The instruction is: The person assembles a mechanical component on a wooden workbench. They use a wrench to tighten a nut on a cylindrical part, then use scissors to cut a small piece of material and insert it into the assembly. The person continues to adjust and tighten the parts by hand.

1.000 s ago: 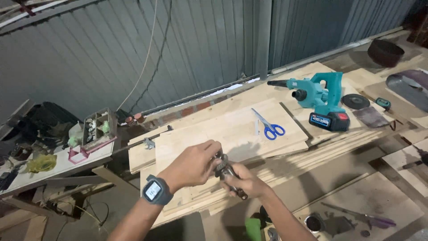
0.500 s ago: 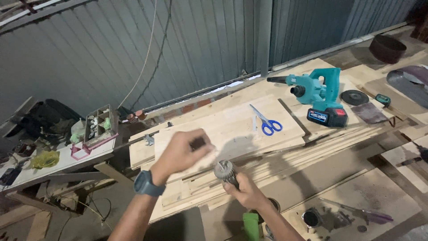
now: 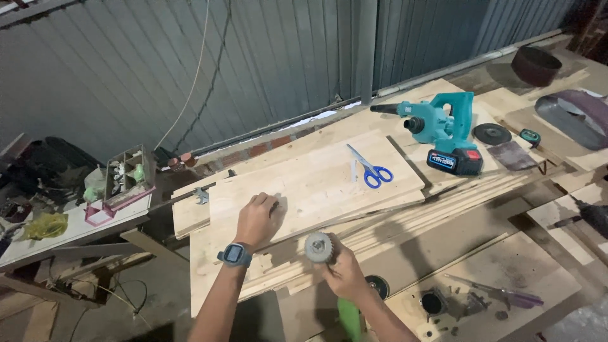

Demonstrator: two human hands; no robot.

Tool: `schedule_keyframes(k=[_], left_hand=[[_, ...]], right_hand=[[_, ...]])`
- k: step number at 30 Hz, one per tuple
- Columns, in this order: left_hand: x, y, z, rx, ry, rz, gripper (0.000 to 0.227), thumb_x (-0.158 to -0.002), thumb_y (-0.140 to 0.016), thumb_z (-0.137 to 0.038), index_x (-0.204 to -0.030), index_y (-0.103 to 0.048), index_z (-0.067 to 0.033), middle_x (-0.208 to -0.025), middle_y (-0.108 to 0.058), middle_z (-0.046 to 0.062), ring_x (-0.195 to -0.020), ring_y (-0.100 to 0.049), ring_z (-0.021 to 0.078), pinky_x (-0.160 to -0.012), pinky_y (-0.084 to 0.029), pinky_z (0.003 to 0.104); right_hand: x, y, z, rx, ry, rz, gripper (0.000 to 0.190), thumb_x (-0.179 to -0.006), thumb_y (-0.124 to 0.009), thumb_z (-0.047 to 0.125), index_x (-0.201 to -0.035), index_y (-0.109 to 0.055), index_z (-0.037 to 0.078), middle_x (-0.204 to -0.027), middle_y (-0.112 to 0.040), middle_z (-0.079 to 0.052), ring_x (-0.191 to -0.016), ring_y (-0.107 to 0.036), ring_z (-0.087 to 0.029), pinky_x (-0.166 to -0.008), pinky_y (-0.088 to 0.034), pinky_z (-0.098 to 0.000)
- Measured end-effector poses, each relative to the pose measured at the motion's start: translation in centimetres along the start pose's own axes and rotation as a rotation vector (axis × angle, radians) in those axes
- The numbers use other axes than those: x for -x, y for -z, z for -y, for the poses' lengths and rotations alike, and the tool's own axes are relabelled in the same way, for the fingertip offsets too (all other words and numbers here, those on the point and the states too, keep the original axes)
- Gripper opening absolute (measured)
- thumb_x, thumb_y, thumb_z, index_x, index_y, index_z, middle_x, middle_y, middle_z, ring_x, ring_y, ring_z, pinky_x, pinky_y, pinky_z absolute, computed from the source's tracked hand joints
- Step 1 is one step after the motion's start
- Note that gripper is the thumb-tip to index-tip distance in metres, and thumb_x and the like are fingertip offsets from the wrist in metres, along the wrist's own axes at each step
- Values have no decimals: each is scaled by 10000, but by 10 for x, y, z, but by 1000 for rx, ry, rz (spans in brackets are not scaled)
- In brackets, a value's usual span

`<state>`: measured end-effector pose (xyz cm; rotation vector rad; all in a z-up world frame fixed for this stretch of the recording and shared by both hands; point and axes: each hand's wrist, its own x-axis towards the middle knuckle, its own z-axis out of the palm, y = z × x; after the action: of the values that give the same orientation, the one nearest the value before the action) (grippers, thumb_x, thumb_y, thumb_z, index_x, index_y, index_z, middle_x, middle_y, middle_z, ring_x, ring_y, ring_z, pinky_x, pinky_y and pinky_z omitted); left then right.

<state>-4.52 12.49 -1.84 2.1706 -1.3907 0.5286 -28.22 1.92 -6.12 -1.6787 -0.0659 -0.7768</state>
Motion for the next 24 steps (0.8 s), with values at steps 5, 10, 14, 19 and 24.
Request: schedule_keyframes(k=[5,10,14,19,24], left_hand=[[6,7,-7,79,124,42,269,-878,-664,-274,-1086,-753,-127,-1025,-714,75,-928,-642,331,-719,-559,487],[23,-2,0,85,88,-57,327,-911,-642,-239,-1196,-751,-124,-1200,-684,101,-1006,-648,337,-893,-540,486],[35,36,-67,452,87,-174,277,-967,-572,-175,-1165,-729,-61,-1113,-741,117,-992,-676,259,-833,-534,377],[56,70,-140,826,149,-133,289,-980,-603,-279,-1161,-742,-101,-1037,-804,93,-931,-755,197,-738,-627,297],[49,88,-170,868,81,-211,154,-939,-673,-129,-985,-790,-38,-991,-782,124,-928,-755,253,-808,-629,349]], right_hand=[[7,-3,-12,392,227,-302,413,-815,-692,-46,-1216,-597,-19,-1063,-673,-164,-964,-635,-281,-793,-602,-353],[10,0,-21,524,303,-408,543,-743,-626,-141,-1268,-598,-6,-1116,-666,-155,-1053,-579,-328,-874,-557,-448],[9,5,-23,566,384,-459,532,-665,-578,-101,-1181,-648,8,-1135,-689,-125,-1097,-581,-318,-929,-536,-459],[4,6,-19,615,428,-528,494,-666,-581,-75,-1140,-671,32,-1129,-706,-112,-1102,-616,-301,-970,-519,-437],[1,6,-13,476,408,-534,409,-777,-596,-62,-1180,-636,0,-1112,-705,-129,-1052,-632,-300,-919,-568,-419]])
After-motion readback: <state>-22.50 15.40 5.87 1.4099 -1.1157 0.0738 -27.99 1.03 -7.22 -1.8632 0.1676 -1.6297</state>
